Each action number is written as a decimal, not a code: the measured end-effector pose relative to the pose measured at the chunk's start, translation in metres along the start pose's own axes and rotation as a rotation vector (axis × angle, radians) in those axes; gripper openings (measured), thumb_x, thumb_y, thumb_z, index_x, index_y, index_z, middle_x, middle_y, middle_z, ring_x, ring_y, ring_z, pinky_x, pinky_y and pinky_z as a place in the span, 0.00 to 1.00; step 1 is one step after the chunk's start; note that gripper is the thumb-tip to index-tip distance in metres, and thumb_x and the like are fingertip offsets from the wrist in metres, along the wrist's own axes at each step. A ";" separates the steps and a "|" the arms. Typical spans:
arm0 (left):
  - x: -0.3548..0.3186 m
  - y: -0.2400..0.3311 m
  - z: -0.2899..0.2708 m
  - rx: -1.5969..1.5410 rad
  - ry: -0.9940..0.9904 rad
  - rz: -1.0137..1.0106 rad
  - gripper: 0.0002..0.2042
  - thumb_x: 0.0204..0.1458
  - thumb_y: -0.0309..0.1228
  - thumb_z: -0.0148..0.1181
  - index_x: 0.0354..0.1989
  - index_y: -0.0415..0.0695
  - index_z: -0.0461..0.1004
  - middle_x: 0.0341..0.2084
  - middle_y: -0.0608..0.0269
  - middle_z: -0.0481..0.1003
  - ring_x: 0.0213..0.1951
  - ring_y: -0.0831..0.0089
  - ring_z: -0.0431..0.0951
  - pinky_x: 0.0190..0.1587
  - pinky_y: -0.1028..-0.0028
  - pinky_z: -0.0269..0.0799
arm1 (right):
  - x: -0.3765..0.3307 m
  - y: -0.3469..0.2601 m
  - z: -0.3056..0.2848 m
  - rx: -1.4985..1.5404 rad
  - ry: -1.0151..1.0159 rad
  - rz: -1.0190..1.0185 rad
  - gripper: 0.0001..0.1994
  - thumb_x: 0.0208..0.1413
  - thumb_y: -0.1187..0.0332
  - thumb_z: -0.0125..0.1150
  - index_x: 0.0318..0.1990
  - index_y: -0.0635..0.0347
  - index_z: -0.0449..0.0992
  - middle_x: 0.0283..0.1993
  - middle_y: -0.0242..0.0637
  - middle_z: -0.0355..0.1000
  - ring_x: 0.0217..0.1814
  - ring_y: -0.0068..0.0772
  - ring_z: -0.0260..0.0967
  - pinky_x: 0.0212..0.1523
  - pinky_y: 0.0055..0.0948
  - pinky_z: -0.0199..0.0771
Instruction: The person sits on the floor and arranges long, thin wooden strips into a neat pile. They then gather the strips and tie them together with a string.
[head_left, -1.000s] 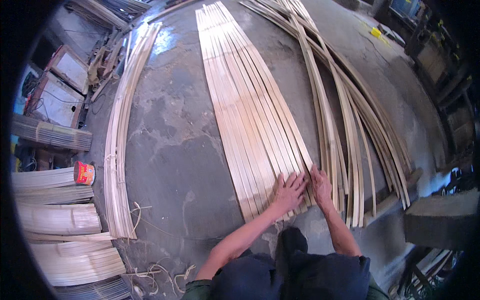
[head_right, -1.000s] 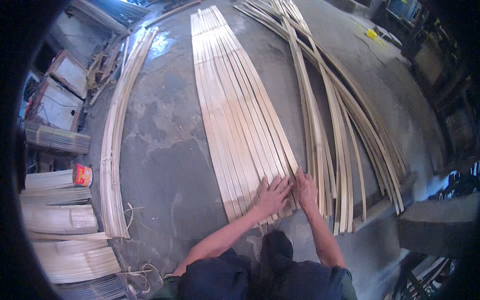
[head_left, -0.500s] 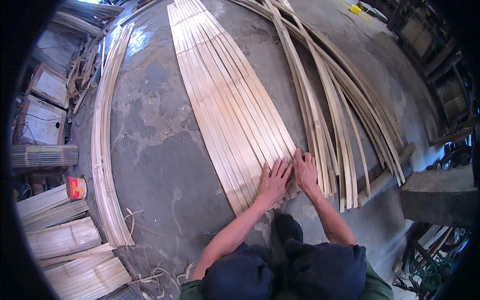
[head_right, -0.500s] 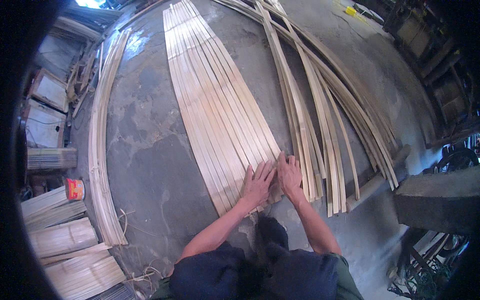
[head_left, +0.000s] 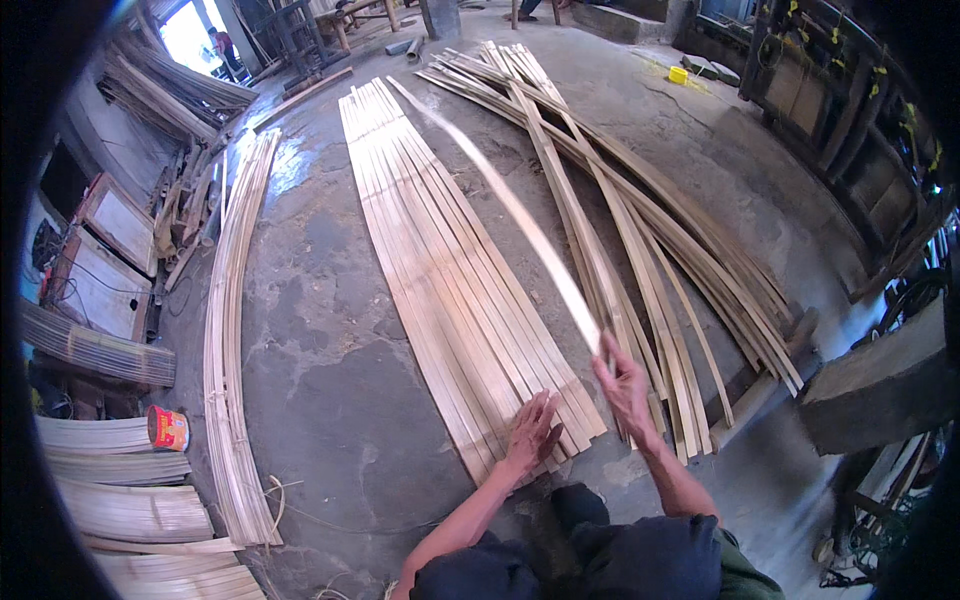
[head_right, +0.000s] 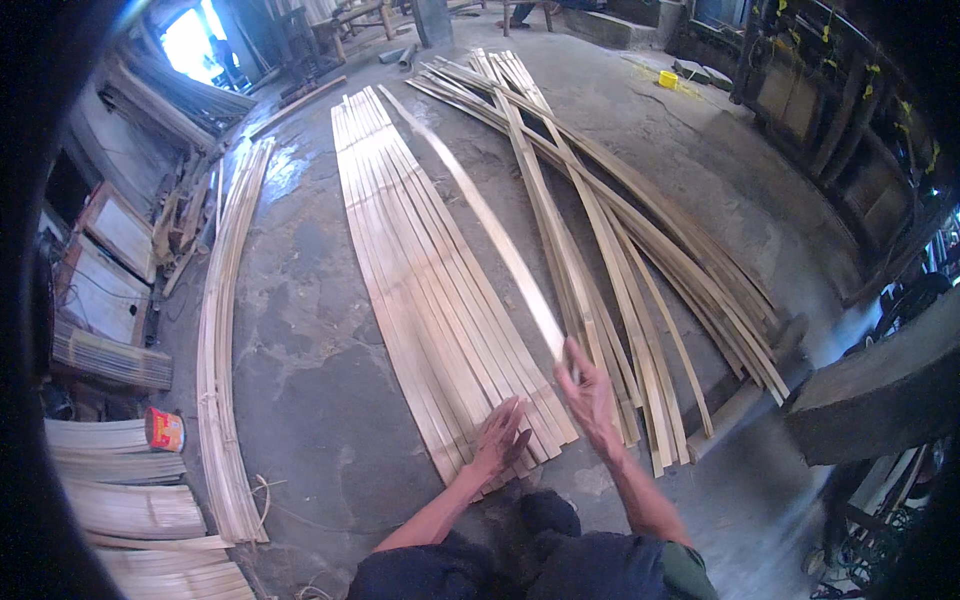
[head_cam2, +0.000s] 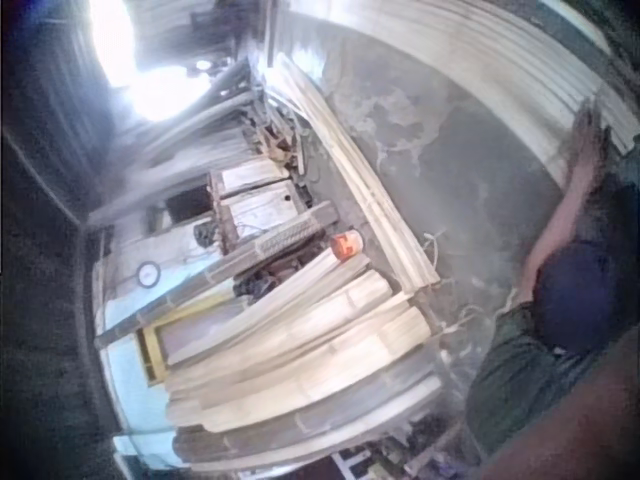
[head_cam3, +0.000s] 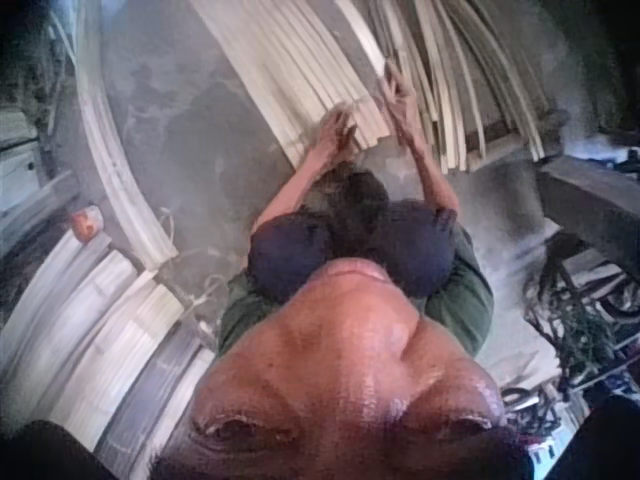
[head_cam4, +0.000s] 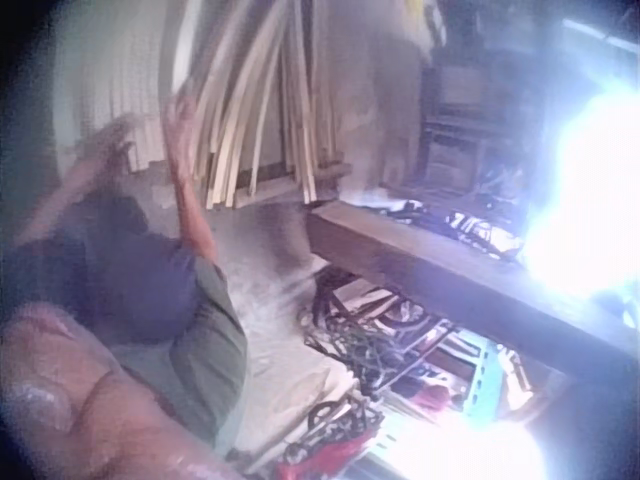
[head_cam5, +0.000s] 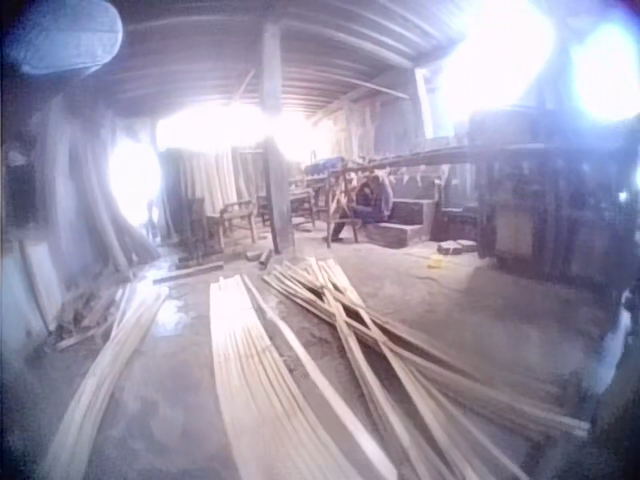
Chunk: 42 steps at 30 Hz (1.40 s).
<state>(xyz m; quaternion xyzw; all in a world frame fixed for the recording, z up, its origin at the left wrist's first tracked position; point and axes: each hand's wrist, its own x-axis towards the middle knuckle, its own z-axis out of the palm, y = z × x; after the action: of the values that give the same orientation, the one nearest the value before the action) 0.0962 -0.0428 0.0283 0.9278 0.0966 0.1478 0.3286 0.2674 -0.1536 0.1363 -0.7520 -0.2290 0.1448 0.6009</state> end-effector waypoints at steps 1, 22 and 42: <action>-0.004 0.001 -0.004 -0.032 0.025 0.009 0.30 0.57 0.34 0.56 0.68 0.43 0.55 0.64 0.43 0.58 0.67 0.46 0.57 0.68 0.54 0.53 | -0.003 -0.040 -0.012 -0.011 0.002 0.049 0.26 0.61 0.65 0.60 0.64 0.67 0.65 0.63 0.46 0.69 0.64 0.31 0.66 0.63 0.26 0.63; -0.160 0.040 -0.052 -0.015 0.241 -0.345 0.25 0.50 0.24 0.58 0.60 0.39 0.66 0.56 0.46 0.67 0.57 0.48 0.68 0.61 0.59 0.65 | 0.064 0.071 -0.271 -0.809 0.163 0.024 0.25 0.54 0.50 0.64 0.60 0.37 0.74 0.28 0.47 0.72 0.29 0.37 0.69 0.37 0.35 0.70; -0.196 0.049 -0.038 0.128 0.245 -0.533 0.24 0.48 0.26 0.59 0.57 0.40 0.68 0.54 0.49 0.69 0.57 0.51 0.68 0.61 0.57 0.62 | 0.081 0.104 -0.153 -0.558 -0.099 -0.167 0.15 0.63 0.63 0.53 0.53 0.59 0.74 0.48 0.48 0.73 0.50 0.56 0.68 0.52 0.44 0.69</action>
<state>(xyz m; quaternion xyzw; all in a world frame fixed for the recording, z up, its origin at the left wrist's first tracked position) -0.0967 -0.1127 0.0468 0.8640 0.3847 0.1606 0.2823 0.4295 -0.2576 0.0765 -0.8588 -0.3502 0.0628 0.3687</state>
